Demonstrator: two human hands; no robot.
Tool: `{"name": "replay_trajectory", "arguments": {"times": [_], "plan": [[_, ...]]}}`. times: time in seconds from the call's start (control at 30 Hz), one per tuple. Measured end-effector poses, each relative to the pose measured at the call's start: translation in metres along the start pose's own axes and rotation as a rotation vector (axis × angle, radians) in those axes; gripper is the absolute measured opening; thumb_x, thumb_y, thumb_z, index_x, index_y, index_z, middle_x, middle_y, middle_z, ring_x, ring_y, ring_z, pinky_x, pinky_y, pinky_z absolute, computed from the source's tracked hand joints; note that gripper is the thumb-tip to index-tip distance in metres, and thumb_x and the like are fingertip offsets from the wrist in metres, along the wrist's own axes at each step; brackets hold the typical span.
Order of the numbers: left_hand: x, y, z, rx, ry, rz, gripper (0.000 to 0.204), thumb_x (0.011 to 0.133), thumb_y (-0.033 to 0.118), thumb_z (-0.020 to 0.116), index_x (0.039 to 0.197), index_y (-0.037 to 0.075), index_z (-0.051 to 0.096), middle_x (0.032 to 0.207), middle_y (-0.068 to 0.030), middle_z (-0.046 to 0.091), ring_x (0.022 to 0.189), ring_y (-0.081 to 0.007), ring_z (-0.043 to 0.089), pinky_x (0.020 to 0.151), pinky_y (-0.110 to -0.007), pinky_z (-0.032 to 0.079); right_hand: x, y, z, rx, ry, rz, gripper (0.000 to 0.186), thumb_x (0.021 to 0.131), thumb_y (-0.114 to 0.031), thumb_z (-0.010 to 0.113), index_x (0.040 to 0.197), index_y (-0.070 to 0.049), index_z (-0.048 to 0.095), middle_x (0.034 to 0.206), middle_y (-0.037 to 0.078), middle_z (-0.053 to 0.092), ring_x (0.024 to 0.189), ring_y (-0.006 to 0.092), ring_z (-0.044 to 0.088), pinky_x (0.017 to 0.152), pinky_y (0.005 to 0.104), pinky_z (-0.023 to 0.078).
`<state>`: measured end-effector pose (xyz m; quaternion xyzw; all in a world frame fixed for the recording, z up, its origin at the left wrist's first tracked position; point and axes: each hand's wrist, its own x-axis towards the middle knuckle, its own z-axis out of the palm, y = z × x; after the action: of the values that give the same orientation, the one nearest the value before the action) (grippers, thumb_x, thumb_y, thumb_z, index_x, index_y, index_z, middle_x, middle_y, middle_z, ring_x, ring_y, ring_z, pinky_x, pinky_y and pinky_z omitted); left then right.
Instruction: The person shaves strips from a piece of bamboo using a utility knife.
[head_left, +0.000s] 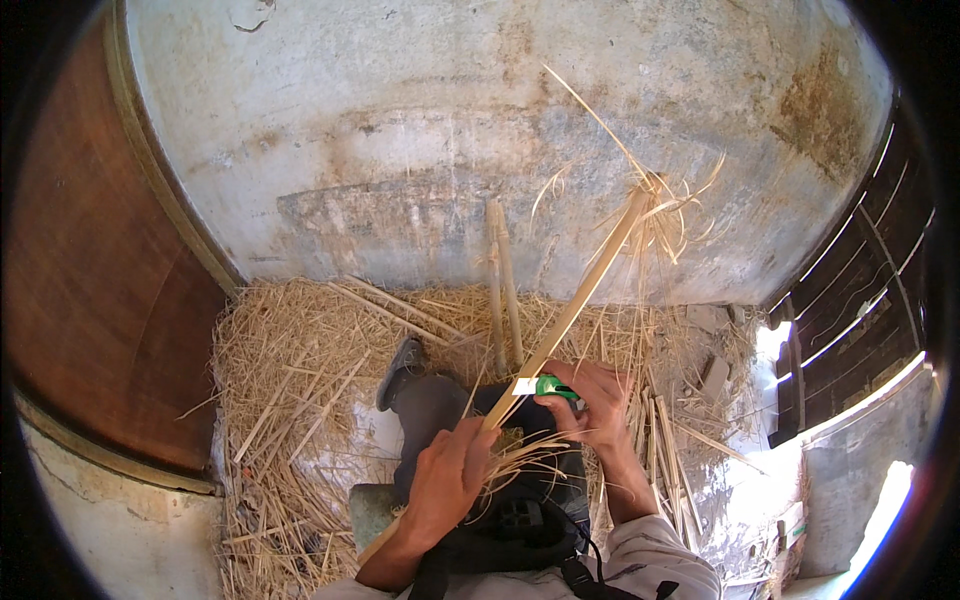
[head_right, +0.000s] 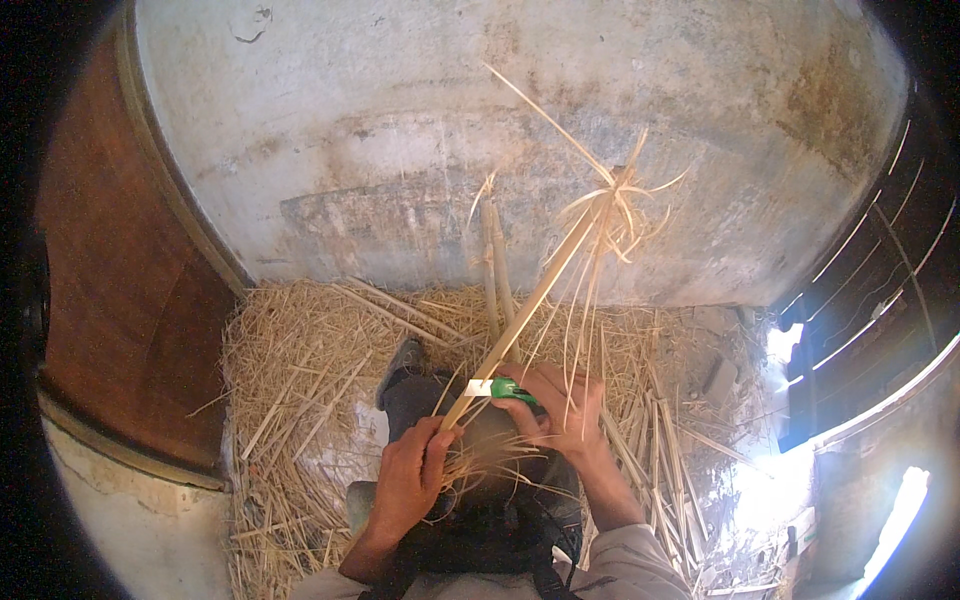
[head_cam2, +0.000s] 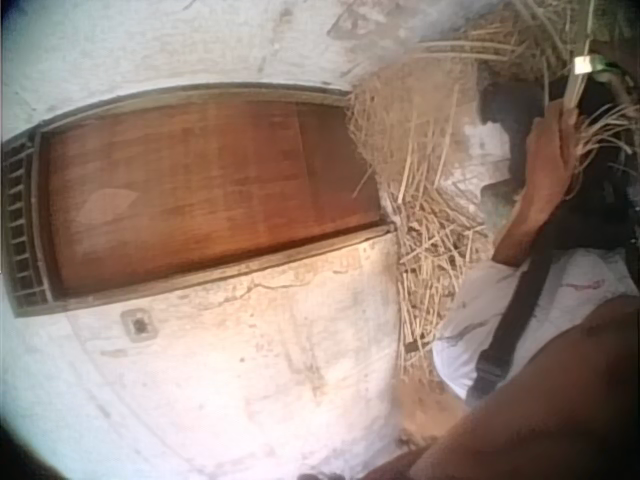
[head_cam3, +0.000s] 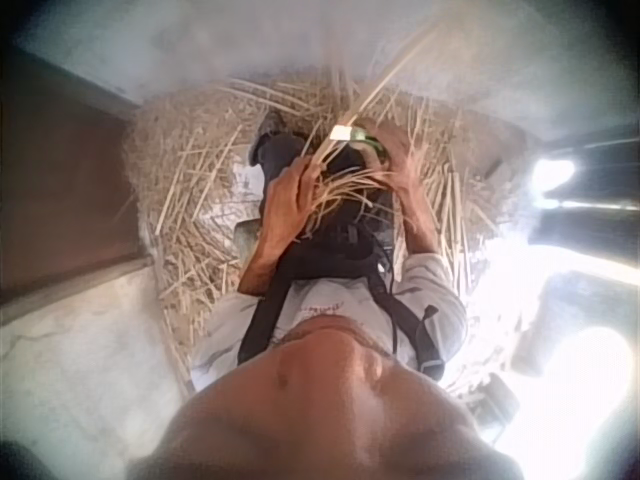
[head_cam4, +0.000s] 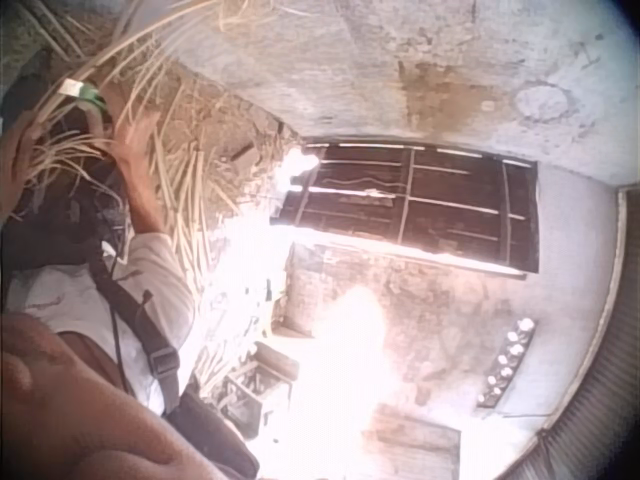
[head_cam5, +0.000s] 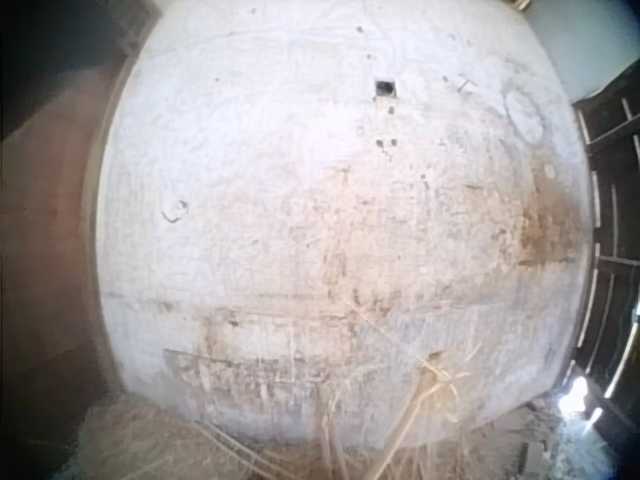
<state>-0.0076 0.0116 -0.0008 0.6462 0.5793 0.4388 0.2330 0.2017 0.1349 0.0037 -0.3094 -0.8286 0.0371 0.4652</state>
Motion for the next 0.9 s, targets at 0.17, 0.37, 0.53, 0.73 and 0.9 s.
{"name": "replay_trajectory", "arguments": {"times": [0.17,0.37,0.53,0.73,0.9], "plan": [[-0.002,0.004,-0.002,0.026,-0.003,0.003,0.025,0.115,0.020,0.053,0.116,0.001,0.070,0.098,-0.0192,0.074,0.087,-0.0409,0.072,0.075,-0.046,0.055,-0.006,0.006,0.007,-0.015,0.022,-0.008,0.031,0.085,-0.032,0.090,0.109,-0.014,0.083,0.079,0.004,0.074,0.059,0.0201,0.068,0.053,0.0351,0.051],[-0.018,-0.003,0.001,0.019,-0.078,-0.111,0.021,0.112,0.017,0.056,0.119,0.003,0.069,0.101,-0.0195,0.073,0.085,-0.0419,0.071,0.075,-0.048,0.055,-0.005,0.042,-0.001,0.055,0.214,0.172,0.024,0.092,-0.022,0.083,0.105,-0.001,0.080,0.084,0.016,0.076,0.067,0.0273,0.072,0.064,0.0350,0.054],[-0.027,-0.005,-0.001,-0.013,-0.110,-0.116,0.020,0.109,0.013,0.059,0.124,0.004,0.067,0.105,-0.0205,0.072,0.085,-0.0460,0.066,0.078,-0.054,0.054,-0.005,0.057,-0.006,-0.018,0.214,0.137,0.024,0.097,-0.020,0.076,0.108,0.001,0.080,0.084,0.019,0.074,0.068,0.0291,0.072,0.065,0.0373,0.054],[-0.042,-0.012,0.000,0.018,-0.130,-0.222,0.025,0.114,0.022,0.056,0.118,0.001,0.070,0.091,-0.0219,0.072,0.081,-0.0410,0.070,0.073,-0.049,0.054,-0.001,0.097,-0.022,-0.108,0.258,0.281,0.024,0.098,-0.020,0.075,0.105,0.002,0.078,0.066,0.009,0.054,0.058,0.0166,0.046,0.055,0.0365,0.036],[-0.049,-0.022,0.004,0.015,-0.106,-0.213,0.021,0.110,0.019,0.063,0.121,0.002,0.068,0.093,-0.0241,0.072,0.083,-0.0449,0.068,0.075,-0.053,0.053,-0.006,0.132,-0.008,0.062,0.365,0.305,0.018,0.103,-0.019,0.073,0.101,-0.001,0.076,0.068,-0.001,0.055,0.065,0.0096,0.044,0.056,0.0319,0.032]]}}
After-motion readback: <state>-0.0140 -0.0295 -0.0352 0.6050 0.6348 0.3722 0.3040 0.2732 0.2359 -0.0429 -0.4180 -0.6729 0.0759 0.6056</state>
